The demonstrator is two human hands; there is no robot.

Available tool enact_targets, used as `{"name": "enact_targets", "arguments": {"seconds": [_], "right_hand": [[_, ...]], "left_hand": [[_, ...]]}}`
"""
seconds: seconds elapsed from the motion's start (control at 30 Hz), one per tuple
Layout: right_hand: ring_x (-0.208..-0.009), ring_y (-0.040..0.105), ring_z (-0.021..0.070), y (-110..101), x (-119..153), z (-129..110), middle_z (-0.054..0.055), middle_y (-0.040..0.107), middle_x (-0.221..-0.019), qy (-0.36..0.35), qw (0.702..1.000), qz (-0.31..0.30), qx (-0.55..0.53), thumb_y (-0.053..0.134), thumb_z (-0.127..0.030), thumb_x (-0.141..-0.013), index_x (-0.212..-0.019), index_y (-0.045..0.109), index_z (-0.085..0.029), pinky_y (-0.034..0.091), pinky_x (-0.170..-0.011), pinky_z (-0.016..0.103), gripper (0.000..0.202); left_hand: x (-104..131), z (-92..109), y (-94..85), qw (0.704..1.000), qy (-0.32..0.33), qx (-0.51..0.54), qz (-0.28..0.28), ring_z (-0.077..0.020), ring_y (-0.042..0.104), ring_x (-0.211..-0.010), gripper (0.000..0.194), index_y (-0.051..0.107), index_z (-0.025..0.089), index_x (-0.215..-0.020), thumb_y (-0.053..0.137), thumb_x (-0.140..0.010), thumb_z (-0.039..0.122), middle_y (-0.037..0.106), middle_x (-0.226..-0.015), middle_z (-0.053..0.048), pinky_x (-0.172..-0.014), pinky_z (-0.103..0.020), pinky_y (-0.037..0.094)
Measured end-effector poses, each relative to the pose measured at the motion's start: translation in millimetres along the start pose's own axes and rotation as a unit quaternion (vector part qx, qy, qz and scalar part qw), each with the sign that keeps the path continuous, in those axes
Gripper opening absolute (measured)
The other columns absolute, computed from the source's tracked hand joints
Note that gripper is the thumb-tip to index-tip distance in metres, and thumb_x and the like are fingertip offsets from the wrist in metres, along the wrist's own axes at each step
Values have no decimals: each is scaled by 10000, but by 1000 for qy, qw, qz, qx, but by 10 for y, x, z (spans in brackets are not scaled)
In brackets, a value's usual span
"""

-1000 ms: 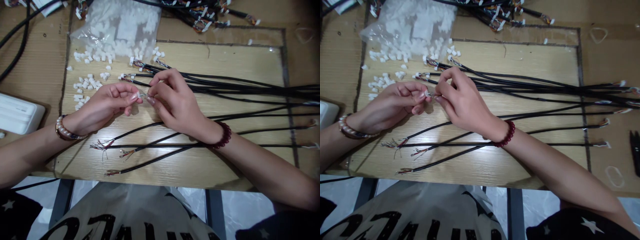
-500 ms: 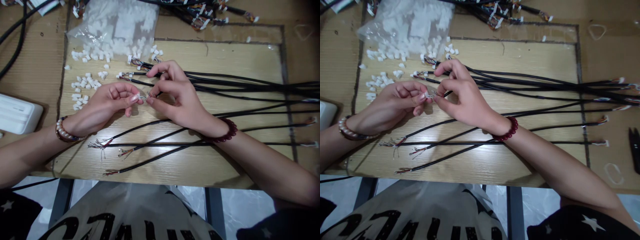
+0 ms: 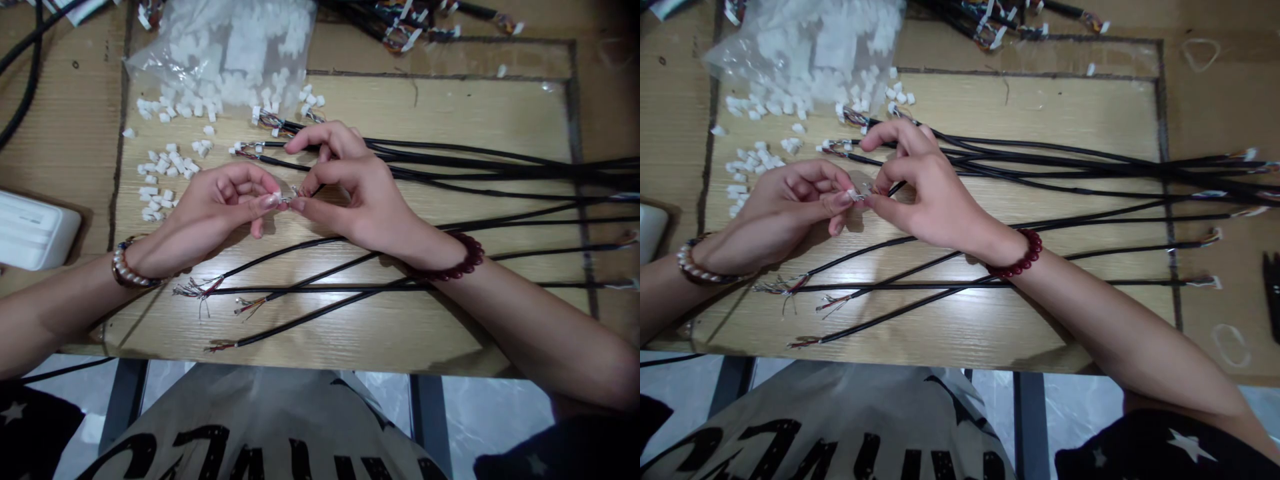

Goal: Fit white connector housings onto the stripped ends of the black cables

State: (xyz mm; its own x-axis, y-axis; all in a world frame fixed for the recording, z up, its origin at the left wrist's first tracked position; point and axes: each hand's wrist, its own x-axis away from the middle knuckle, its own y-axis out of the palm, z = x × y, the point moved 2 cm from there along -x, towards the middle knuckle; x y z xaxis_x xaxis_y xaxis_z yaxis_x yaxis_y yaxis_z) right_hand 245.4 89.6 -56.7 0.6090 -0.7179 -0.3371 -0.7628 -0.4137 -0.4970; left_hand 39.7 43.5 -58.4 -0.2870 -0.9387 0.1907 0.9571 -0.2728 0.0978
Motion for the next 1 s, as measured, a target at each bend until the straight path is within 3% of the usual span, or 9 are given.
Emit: {"name": "enact_targets", "arguments": {"seconds": [0.2,0.63,0.83,1.0], "right_hand": [[-1297,579,355,11,1,15,66,674,-1349,-1,1000,-5,8,796,-390,-884,-733,717,-266,372,-1210,664,211],[-1244,595,308,22,27,-65,52,662,-1368,-6,998,14,62,736,-270,-903,-767,663,-250,432,-1155,592,155],[-1209,595,309,55,64,-102,63,645,-1376,-52,995,28,83,669,-359,-964,-807,642,-266,433,-1133,625,184],[-1233,575,317,106,83,-80,69,657,-1354,-42,993,33,104,651,-368,-978,-804,625,-276,443,-1133,625,198]], "left_hand": [[2,21,35,999,28,-18,9,-70,609,-540,105,759,205,-873,858,-865,240,739,-781,10,-525,-195,507],[46,-6,36,987,131,-87,36,-71,663,-562,146,750,215,-859,870,-855,298,771,-844,4,-534,-206,526],[89,3,57,988,106,-94,64,-85,687,-587,129,751,223,-840,873,-848,264,759,-763,21,-558,-217,519],[86,-7,67,989,102,-82,68,-70,667,-565,137,757,214,-859,877,-846,278,747,-725,34,-553,-201,515]]}}
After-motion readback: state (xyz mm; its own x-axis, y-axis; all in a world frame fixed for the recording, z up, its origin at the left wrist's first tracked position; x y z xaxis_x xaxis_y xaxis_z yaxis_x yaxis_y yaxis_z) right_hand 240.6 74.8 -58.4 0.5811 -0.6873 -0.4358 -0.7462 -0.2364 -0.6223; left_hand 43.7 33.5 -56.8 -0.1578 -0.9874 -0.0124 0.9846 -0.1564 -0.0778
